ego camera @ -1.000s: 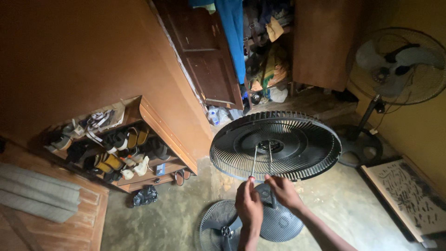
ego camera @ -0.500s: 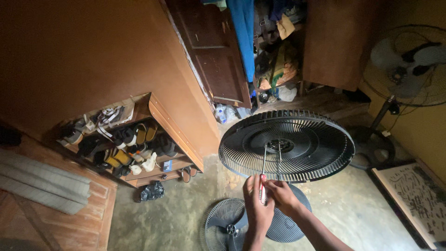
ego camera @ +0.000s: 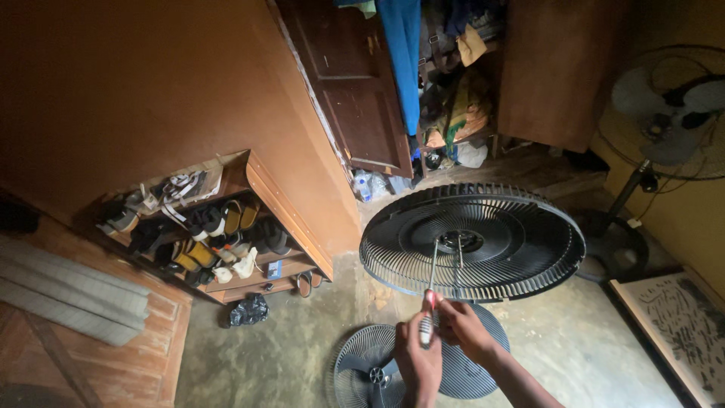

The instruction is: The person uses a screwdriver to tighten a screw on the central hub of a standing fan's front grille. The person holds the grille steady with one hand while turning the screwdriver with the other. The fan remains stationary on the floor throughout the task.

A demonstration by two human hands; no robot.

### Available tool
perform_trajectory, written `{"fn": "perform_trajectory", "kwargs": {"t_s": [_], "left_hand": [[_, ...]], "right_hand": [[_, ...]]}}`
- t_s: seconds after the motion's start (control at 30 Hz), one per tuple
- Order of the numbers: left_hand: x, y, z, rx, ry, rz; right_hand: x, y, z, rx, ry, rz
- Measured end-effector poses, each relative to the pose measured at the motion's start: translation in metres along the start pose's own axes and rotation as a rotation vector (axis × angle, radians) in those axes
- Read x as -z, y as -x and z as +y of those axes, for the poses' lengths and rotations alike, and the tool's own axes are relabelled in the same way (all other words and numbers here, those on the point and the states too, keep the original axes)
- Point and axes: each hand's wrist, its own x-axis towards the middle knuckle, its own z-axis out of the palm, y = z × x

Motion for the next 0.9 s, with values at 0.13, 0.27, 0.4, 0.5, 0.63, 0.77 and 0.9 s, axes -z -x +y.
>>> {"fn": "perform_trajectory", "kwargs": {"t_s": [0.13,0.27,0.4,0.5,0.63,0.77,0.9], "left_hand": [[0.005,-0.001,0.014,-0.115,0.022,-0.012],[0.009,-0.005,0.019,1.108,1.054,-0.068],[0.008,-0.005,0.015,0.999,0.998,-0.150],[0.004,-0.001,0.011,0.524,0.439,-0.133],[0.002,0.005,0.010,0.048,0.026,-0.080],[-0.001,0.010,0.007,0.234,0.202,-0.109],[-0.009,0.009,-0.008,1.075,1.212,-0.127]], "right_hand": [[-0.010,-0.004,0.000,-0.012,0.024,0.105],[-0.015,0.004,-0.010,-0.031,0.003,0.057],[-0.008,0.003,-0.008,-0.143,-0.054,0.114],[0.002,-0.003,0.002,-0.017,-0.012,0.016],[-0.002,-0.008,0.006,0.051,0.202,0.108],[-0.017,0.003,-0.013,0.015,-0.008,0.070],[-0.029,0.013,-0.028,-0.144,0.015,0.155]]}}
